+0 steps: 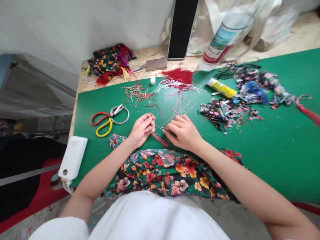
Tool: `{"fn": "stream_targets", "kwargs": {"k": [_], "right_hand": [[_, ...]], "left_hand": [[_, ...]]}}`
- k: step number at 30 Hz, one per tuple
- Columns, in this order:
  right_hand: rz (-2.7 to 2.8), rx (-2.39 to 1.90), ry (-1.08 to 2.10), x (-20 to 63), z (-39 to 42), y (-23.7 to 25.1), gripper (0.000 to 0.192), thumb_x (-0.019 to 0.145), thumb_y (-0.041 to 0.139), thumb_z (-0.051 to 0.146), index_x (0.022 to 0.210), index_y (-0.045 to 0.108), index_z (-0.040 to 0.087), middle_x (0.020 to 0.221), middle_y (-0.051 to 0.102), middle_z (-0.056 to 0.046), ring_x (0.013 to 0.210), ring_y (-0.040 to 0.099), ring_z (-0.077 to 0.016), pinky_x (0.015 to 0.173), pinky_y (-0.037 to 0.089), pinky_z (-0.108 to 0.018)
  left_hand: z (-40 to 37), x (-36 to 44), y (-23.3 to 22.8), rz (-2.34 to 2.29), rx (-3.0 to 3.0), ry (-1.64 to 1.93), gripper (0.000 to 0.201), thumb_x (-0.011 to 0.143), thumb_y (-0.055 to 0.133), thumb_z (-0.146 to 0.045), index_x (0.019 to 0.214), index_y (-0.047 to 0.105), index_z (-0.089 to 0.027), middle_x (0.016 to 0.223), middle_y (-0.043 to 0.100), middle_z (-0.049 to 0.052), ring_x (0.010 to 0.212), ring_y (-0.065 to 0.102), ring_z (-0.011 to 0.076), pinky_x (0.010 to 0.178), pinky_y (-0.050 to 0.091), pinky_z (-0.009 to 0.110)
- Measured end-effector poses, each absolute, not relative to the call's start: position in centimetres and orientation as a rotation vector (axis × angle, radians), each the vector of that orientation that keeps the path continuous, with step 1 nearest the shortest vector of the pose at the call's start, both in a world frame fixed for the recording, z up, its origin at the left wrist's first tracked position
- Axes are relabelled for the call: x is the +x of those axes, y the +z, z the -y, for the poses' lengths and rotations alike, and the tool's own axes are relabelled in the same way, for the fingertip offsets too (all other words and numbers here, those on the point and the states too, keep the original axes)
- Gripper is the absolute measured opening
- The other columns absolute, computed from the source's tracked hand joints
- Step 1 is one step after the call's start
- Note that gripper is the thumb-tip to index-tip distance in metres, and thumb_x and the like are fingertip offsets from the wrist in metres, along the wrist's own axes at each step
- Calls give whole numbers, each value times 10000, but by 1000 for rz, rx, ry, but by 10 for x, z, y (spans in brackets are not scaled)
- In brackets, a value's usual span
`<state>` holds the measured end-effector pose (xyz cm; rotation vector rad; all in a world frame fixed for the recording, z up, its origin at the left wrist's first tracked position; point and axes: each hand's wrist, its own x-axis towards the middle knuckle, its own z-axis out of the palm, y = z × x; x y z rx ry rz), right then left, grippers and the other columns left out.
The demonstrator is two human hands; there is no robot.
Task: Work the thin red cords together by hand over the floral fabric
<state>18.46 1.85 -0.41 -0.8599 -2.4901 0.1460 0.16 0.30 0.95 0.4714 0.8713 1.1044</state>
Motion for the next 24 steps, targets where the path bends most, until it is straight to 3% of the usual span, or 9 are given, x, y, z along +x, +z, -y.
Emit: {"fn": "stream_targets", "kwargs": {"k": [12, 24], "right_hand": [[2538, -997, 160, 184, -20, -9, 211, 923, 478, 277, 801, 619, 180, 747, 628, -40, 750, 474, -176, 734, 306, -319], [2433, -1139, 184, 185, -22, -11, 169, 929, 449, 256, 829, 564, 182, 797, 630, -52, 763, 474, -190, 722, 298, -327]], "left_hand": [[-3, 2, 9, -884, 487, 1089, 81, 816, 600, -186, 789, 546, -132, 619, 466, -54, 418, 290, -14, 448, 250, 143], [-3, 2, 9, -882, 484, 1092, 85, 816, 602, -186, 780, 545, -134, 617, 466, -47, 442, 345, 0, 466, 293, 145]]}}
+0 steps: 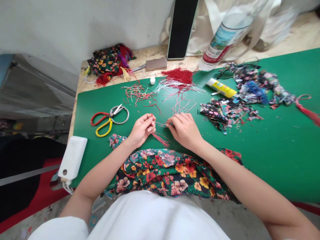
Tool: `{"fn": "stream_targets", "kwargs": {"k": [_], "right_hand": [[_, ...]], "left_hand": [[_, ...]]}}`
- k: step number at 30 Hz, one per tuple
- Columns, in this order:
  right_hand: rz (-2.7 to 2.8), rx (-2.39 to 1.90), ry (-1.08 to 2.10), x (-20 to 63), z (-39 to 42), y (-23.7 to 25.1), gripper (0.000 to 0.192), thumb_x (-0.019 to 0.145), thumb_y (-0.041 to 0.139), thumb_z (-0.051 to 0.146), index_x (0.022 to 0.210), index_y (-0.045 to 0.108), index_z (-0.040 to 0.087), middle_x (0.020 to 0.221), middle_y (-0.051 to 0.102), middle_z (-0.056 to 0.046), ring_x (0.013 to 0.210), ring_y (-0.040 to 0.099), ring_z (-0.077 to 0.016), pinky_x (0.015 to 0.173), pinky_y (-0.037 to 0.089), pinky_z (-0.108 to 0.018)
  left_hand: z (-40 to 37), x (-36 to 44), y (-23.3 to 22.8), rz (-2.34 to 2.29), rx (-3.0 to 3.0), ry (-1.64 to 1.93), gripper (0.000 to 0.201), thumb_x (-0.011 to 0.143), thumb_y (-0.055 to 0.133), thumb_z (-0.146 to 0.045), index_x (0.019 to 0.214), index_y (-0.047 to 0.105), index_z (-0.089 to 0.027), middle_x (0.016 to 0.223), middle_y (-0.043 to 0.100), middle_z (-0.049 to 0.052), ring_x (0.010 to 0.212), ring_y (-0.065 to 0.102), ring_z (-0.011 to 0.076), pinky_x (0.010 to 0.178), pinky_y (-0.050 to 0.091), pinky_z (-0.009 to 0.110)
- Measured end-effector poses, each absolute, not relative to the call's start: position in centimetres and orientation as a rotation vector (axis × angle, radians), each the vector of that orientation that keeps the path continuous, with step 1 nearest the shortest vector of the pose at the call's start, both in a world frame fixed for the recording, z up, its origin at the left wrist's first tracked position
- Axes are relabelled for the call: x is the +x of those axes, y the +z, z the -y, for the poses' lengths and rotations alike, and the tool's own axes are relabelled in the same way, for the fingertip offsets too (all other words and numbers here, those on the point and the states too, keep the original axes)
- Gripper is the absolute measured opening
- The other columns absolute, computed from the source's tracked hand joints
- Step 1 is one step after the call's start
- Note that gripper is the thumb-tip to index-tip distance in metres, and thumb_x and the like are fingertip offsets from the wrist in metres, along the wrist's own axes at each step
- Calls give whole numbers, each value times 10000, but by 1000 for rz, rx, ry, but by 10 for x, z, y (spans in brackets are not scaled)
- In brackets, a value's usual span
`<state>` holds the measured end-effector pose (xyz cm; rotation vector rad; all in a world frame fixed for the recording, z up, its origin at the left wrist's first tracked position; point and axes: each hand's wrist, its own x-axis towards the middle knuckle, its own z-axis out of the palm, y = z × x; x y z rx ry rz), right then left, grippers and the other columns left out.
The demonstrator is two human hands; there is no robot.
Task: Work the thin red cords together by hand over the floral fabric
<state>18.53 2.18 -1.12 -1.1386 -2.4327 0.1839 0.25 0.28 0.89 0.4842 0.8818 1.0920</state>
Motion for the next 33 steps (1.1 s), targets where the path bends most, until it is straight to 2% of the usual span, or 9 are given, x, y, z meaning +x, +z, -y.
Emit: {"fn": "stream_targets", "kwargs": {"k": [7, 11, 14, 22, 29, 33], "right_hand": [[2234, -1150, 290, 185, -21, -10, 144, 927, 445, 265, 827, 517, 191, 732, 566, -30, 712, 467, -176, 711, 326, -320], [2140, -1170, 368, 185, -19, -8, 140, 928, 439, 272, 825, 503, 202, 727, 545, -25, 704, 460, -172, 708, 333, -317], [2132, -1159, 451, 183, -18, -7, 141, 927, 435, 267, 819, 500, 204, 720, 539, -23, 697, 459, -168, 695, 334, -316], [2185, -1078, 549, 178, -13, -7, 156, 928, 435, 274, 810, 507, 201, 710, 536, -19, 671, 453, -158, 679, 331, -307], [2192, -1028, 630, 178, -14, -9, 138, 917, 460, 258, 803, 506, 194, 690, 525, -8, 657, 446, -146, 678, 342, -295], [2154, -1055, 736, 177, -13, -8, 141, 905, 473, 264, 786, 504, 196, 672, 509, 1, 645, 444, -139, 670, 348, -289]], "left_hand": [[-2, 4, 8, -909, 549, 1083, 133, 790, 647, -230, 775, 544, -147, 661, 505, -44, 467, 374, 2, 489, 325, 152], [0, 5, 8, -960, 716, 1012, 206, 753, 688, -320, 771, 588, -140, 889, 626, 13, 543, 473, 11, 532, 376, 174], [0, 4, 7, -978, 781, 993, 223, 745, 689, -346, 763, 619, -135, 990, 649, 39, 542, 481, 9, 539, 388, 183], [1, 2, 0, -982, 814, 982, 232, 756, 679, -371, 823, 673, -149, 695, 631, 11, 548, 481, 47, 548, 380, 195], [1, 2, 1, -975, 828, 989, 217, 766, 671, -360, 817, 682, -150, 591, 580, -7, 542, 480, 56, 545, 375, 195], [2, 2, 3, -974, 820, 990, 215, 757, 676, -357, 799, 677, -147, 653, 629, 11, 541, 483, 52, 546, 389, 196]]}}
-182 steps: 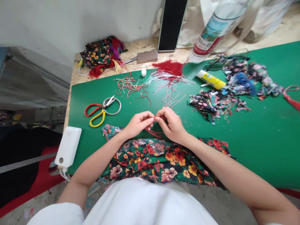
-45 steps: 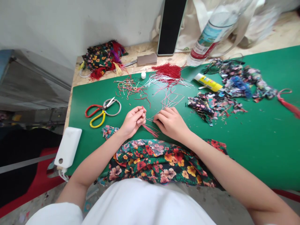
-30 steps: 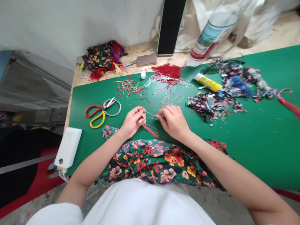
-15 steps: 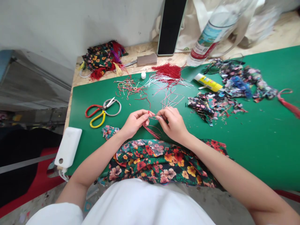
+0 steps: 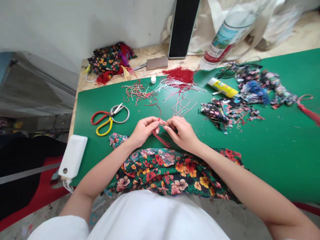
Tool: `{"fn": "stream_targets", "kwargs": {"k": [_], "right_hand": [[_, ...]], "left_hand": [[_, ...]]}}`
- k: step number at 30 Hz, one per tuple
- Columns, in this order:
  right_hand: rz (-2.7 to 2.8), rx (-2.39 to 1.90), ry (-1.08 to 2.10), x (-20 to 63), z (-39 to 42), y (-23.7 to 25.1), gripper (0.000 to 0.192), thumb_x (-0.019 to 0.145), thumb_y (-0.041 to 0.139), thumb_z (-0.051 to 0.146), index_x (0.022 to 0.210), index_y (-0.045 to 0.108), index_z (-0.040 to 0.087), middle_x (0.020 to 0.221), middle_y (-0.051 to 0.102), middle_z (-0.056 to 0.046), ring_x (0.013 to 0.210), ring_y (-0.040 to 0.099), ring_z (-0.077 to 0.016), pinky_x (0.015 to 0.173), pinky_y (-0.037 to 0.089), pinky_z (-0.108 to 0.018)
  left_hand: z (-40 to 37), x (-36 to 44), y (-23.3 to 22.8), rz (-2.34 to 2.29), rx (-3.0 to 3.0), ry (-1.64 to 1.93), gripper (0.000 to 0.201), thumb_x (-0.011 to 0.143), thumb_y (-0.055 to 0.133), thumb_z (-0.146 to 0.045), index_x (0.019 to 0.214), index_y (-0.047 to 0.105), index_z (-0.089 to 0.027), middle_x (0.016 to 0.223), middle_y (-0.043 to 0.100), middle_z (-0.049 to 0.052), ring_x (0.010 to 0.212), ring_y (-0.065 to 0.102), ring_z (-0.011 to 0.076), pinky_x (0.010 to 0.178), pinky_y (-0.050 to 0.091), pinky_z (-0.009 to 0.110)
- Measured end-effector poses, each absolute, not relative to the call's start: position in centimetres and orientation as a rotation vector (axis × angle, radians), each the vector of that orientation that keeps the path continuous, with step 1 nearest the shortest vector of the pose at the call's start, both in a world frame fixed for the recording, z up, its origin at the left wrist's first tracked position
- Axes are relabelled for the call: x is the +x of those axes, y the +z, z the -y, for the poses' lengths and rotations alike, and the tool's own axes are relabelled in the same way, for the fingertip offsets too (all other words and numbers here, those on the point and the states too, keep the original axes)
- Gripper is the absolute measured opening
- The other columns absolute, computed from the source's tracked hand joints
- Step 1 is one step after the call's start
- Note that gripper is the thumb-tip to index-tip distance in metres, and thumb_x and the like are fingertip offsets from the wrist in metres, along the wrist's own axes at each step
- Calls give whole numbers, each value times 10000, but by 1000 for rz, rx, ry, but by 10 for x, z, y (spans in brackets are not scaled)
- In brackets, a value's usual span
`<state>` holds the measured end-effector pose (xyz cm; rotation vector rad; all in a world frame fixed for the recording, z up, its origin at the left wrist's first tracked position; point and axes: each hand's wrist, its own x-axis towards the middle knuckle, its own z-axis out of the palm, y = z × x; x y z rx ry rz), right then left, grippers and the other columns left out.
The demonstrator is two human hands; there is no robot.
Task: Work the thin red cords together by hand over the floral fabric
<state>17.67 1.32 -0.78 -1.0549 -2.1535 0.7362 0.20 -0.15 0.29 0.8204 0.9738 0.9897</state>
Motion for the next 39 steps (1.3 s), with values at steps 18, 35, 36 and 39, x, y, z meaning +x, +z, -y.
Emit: {"fn": "stream_targets", "kwargs": {"k": [18, 35, 36, 39], "right_hand": [[2117, -1119, 657, 178, -13, -4, 149, 897, 487, 281, 797, 550, 189, 676, 537, -12, 660, 457, -149, 665, 342, -305], [2371, -1088, 394, 178, -12, -10, 177, 911, 503, 323, 921, 640, 211, 875, 624, -52, 843, 471, -198, 767, 296, -359], [2365, -1086, 406, 178, -12, -10, 177, 914, 499, 316, 883, 635, 207, 855, 624, -46, 834, 471, -194, 766, 294, -356], [2347, -1093, 457, 178, -13, -9, 178, 916, 494, 301, 826, 614, 205, 815, 625, -35, 805, 475, -184, 763, 292, -353]], "left_hand": [[0, 4, 7, -963, 724, 1011, 204, 726, 707, -328, 782, 693, -133, 659, 630, 15, 579, 529, 56, 575, 431, 178], [5, 2, 9, -822, 743, 1009, 190, 710, 720, -309, 689, 667, -128, 724, 626, 37, 621, 565, 84, 614, 439, 217], [5, 2, 9, -824, 745, 1008, 188, 711, 719, -307, 690, 668, -128, 722, 623, 36, 623, 566, 84, 613, 437, 216], [5, 2, 8, -839, 740, 1008, 186, 712, 717, -308, 699, 667, -130, 729, 628, 38, 621, 562, 83, 607, 432, 214]]}}
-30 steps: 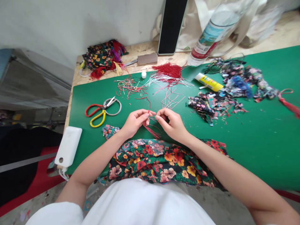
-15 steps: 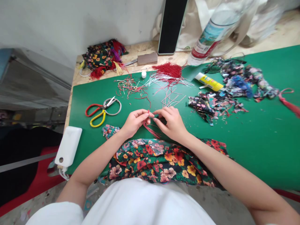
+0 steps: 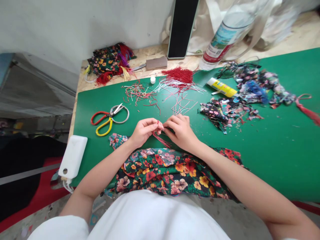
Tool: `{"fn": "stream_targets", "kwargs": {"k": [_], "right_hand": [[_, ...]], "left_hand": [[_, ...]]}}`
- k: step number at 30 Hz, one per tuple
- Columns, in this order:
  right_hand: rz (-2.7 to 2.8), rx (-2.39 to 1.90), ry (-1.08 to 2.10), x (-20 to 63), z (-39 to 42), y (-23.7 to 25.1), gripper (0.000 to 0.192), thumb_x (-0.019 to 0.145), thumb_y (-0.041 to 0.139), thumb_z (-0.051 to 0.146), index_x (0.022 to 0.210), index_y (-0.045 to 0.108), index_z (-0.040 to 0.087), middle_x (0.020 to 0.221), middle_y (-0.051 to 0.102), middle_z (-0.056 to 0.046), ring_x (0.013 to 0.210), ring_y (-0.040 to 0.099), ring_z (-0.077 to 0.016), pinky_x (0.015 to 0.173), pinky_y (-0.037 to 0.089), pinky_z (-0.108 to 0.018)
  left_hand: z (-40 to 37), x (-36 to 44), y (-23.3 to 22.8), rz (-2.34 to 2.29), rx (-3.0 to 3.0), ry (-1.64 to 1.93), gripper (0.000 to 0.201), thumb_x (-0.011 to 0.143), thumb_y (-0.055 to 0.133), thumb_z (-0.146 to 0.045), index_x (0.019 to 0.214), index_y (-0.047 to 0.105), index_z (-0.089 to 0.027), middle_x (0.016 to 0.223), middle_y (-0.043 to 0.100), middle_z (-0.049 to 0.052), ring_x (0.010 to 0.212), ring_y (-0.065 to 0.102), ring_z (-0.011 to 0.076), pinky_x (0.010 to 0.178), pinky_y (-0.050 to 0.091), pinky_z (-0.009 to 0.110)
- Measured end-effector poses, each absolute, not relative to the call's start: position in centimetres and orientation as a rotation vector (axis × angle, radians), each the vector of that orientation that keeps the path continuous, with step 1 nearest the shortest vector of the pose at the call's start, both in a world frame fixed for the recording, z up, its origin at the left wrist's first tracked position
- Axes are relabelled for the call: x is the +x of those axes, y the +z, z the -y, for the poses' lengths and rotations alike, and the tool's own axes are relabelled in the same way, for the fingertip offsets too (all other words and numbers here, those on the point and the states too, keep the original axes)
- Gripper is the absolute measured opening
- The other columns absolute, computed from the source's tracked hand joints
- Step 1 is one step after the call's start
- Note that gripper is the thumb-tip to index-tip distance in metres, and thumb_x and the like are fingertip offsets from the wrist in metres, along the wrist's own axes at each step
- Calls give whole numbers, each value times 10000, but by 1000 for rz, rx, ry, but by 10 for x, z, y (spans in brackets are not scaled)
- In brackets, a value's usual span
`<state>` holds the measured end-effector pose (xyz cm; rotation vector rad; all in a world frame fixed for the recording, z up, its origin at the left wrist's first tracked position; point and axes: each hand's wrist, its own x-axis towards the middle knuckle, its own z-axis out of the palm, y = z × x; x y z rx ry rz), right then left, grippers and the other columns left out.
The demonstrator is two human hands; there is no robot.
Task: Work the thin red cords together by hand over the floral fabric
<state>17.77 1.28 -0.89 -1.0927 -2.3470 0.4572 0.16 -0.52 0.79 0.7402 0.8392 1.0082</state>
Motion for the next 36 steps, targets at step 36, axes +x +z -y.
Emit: {"fn": "stream_targets", "kwargs": {"k": [36], "right_hand": [[2153, -891, 753, 177, -12, -7, 134, 868, 570, 248, 761, 631, 195, 670, 635, -8, 677, 507, -144, 700, 349, -310]], "left_hand": [[3, 3, -4, -953, 910, 979, 246, 765, 667, -379, 820, 682, -139, 662, 590, -6, 546, 477, 48, 567, 407, 202]]}}
